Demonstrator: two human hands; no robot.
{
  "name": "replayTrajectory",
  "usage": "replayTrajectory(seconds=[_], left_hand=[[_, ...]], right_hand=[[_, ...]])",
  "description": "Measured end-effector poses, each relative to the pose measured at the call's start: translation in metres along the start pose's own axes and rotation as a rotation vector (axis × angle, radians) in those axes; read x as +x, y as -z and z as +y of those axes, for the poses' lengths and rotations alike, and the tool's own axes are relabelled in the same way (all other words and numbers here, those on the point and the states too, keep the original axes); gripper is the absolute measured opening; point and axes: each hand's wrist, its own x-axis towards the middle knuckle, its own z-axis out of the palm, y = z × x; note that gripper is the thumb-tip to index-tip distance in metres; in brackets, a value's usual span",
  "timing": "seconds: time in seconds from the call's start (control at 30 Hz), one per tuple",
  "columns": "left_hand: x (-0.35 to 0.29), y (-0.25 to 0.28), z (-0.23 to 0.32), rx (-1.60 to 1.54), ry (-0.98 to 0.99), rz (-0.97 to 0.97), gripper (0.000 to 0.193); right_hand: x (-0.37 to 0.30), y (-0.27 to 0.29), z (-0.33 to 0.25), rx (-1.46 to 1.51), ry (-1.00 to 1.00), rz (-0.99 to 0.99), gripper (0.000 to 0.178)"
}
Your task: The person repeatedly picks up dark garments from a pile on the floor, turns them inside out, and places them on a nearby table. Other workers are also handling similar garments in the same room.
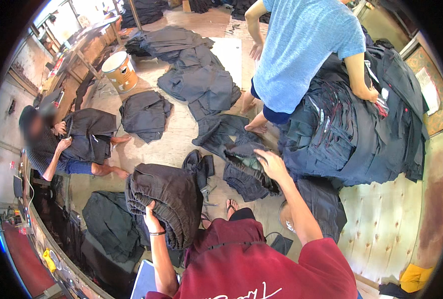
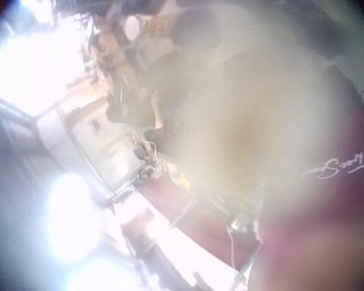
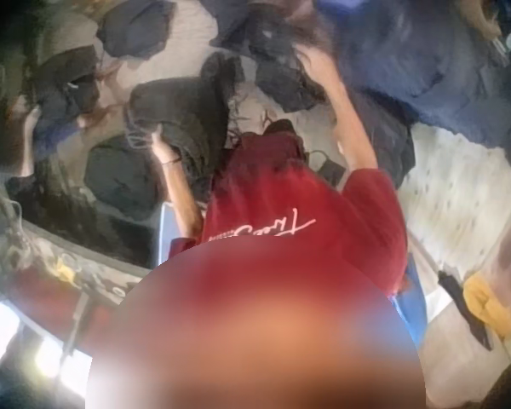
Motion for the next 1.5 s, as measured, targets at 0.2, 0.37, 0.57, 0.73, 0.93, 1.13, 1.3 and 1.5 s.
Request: replayTrajectory(seconds=[0.2,0.37,0.57,0.73,0.93,1.13,1.3,1.5], left_hand=[[-0.016,-0.011,-0.005,-0.067,-0.025,0.000,0.047],[-0.031,-0.030,-0.005,-0.027,-0.020,-0.028,0.047],[-0.039,-0.053,-0.021,0.176,-0.020,-0.111,0.044],[-0.047,-0.065,-0.007,0.099,-0.077,-0.234,0.030],[-0.072,-0.086,0.020,0.192,-0.208,-0.347,0.026],[-0.102,-0.104,0.036,0.209,-0.357,-0.405,0.026],[-0.105,-0.106,0.031,0.186,-0.347,-0.355,0.024],[-0.094,-0.107,0.018,0.015,-0.212,-0.241,0.027]], right_hand=[[-0.044,-0.098,0.039,-0.231,-0.272,-0.364,0.060],[-0.023,-0.135,-0.049,0.196,-0.103,-0.375,0.067],[-0.009,-0.109,-0.212,0.610,0.253,-0.249,0.084],[0.008,-0.086,-0.211,0.732,0.062,-0.280,0.060],[0.035,-0.067,-0.169,0.971,-0.142,-0.245,0.043],[0.040,-0.059,-0.159,1.195,-0.186,-0.337,0.044],[0.023,-0.043,-0.179,0.886,-0.247,-0.309,0.048],[-0.040,-0.022,-0.188,0.727,-0.174,-0.670,0.096]])
